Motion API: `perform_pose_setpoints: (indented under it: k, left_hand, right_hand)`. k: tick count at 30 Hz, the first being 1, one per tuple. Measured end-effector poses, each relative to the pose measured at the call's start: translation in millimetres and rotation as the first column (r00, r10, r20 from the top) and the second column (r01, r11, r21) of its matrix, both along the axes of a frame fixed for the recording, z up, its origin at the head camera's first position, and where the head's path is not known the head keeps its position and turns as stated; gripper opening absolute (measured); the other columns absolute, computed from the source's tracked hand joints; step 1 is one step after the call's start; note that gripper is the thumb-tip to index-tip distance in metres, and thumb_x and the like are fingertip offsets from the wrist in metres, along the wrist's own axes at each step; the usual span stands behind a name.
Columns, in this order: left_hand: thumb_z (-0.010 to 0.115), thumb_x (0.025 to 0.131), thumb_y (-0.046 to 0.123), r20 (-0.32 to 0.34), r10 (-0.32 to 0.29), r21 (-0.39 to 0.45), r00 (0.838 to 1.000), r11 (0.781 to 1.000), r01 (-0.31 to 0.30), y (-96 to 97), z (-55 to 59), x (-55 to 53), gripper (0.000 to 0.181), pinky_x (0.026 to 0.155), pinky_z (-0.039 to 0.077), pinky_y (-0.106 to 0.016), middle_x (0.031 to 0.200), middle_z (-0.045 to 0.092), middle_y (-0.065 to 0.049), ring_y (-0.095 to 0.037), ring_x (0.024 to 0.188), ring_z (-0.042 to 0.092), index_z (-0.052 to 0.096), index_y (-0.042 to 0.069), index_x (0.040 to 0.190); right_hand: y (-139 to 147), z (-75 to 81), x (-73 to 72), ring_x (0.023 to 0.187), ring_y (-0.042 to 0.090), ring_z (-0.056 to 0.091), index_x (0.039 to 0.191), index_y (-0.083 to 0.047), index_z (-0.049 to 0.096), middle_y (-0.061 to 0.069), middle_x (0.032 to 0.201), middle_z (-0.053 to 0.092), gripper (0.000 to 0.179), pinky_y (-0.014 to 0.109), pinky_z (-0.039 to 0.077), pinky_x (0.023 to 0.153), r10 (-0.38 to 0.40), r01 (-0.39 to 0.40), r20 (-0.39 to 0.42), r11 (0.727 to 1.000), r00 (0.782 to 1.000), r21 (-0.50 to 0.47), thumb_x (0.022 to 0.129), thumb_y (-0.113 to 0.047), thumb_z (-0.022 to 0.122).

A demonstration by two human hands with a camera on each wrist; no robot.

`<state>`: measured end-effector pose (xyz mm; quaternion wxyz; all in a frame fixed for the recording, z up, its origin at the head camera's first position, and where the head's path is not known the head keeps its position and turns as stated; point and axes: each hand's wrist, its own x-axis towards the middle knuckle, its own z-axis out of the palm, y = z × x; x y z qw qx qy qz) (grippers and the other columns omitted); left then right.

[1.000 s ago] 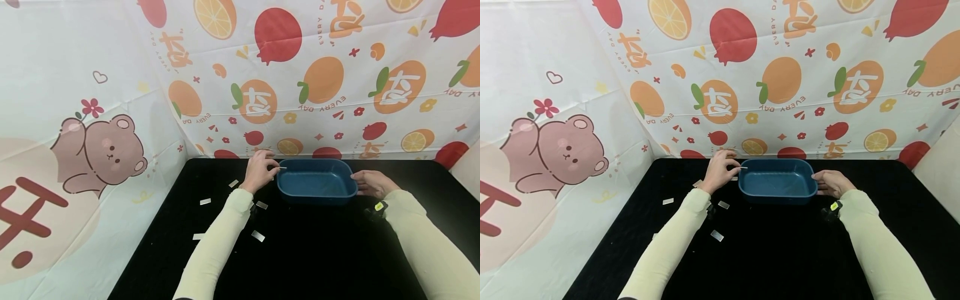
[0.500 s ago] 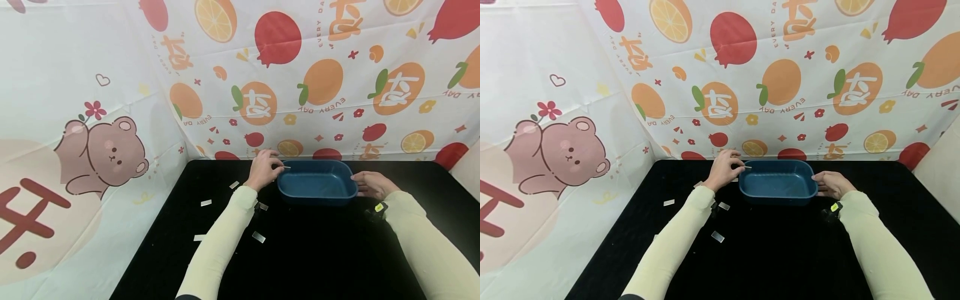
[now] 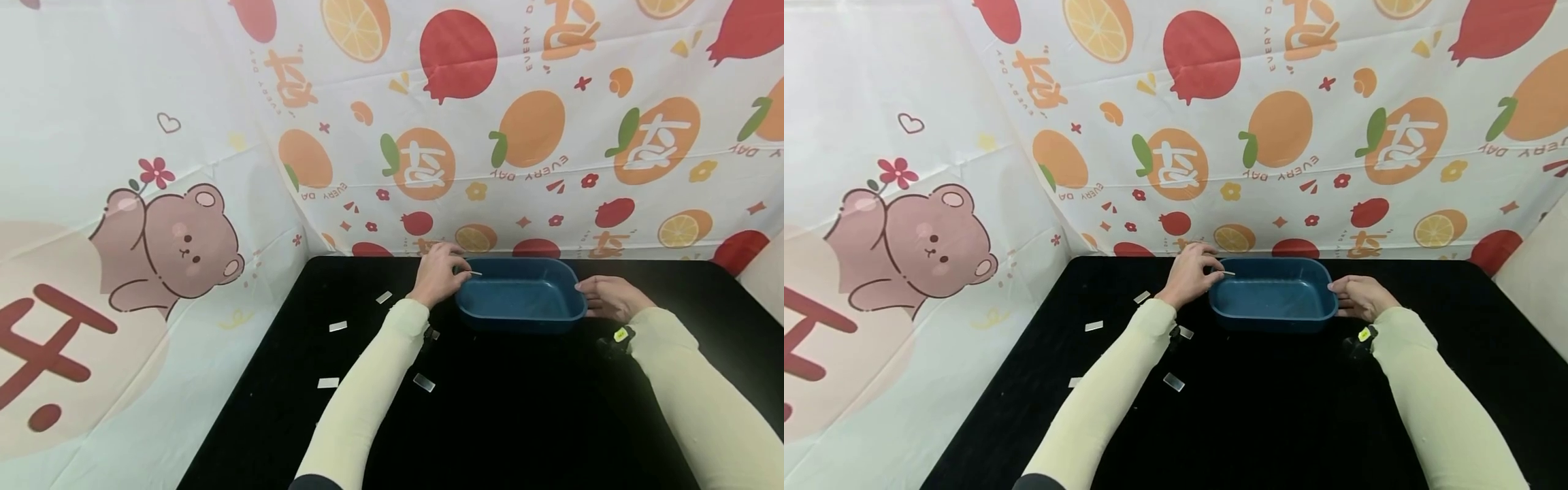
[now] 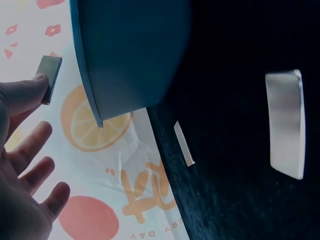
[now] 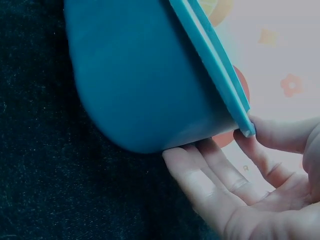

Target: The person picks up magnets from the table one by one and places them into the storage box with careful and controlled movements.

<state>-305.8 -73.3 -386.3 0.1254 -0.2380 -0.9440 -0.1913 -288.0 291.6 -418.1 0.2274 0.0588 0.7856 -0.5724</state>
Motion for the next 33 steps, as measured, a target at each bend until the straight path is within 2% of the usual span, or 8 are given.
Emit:
perform_pose_setpoints:
  k: [7,16,24,33]
  left_hand:
    - [0.069,0.094,0.032,0.02,-0.003,-0.033,1.0,0.999,0.003,8.3,1.0,-3.8,0.017,0.109,0.044,-0.048,0.138,0.06,-0.003,-0.025,0.135,0.047,0.08,0.022,0.1]
    - [0.069,0.093,0.035,0.069,0.046,-0.068,0.997,0.997,-0.042,17.9,2.2,-5.7,0.018,0.111,0.043,-0.047,0.138,0.06,-0.002,-0.023,0.135,0.046,0.08,0.024,0.102]
    - [0.068,0.093,0.036,0.109,0.078,-0.078,0.991,0.994,-0.07,24.0,-0.2,-9.2,0.019,0.113,0.041,-0.047,0.137,0.06,0.001,-0.022,0.135,0.045,0.08,0.024,0.102]
    - [0.069,0.093,0.034,0.139,0.059,-0.102,0.988,0.994,-0.045,31.1,6.4,-15.4,0.018,0.11,0.044,-0.045,0.131,0.063,0.002,-0.021,0.13,0.05,0.08,0.023,0.101]
  right_hand:
    - [0,0.8,-1.3,0.091,0.012,0.067,0.135,0.003,0.046,-0.008,0.094,0.068,0.043,0.033,0.059,0.086,0.009,-0.009,0.004,1.0,1.0,-0.013,0.103,-0.026,0.052]
    - [1,1.8,-0.9,0.091,0.012,0.068,0.133,0.002,0.047,-0.007,0.096,0.067,0.043,0.037,0.059,0.091,0.015,-0.015,-0.004,1.0,1.0,0.016,0.103,-0.029,0.051]
    - [0,1.5,-0.8,0.09,0.011,0.068,0.127,-0.002,0.052,-0.007,0.094,0.068,0.036,0.036,0.059,0.09,0.025,-0.025,0.001,0.999,1.0,0.031,0.103,-0.03,0.052]
    - [2,1.4,-1.4,0.09,0.013,0.068,0.126,-0.004,0.052,-0.008,0.093,0.068,0.036,0.034,0.059,0.087,0.023,-0.023,0.003,0.999,1.0,0.032,0.103,-0.031,0.052]
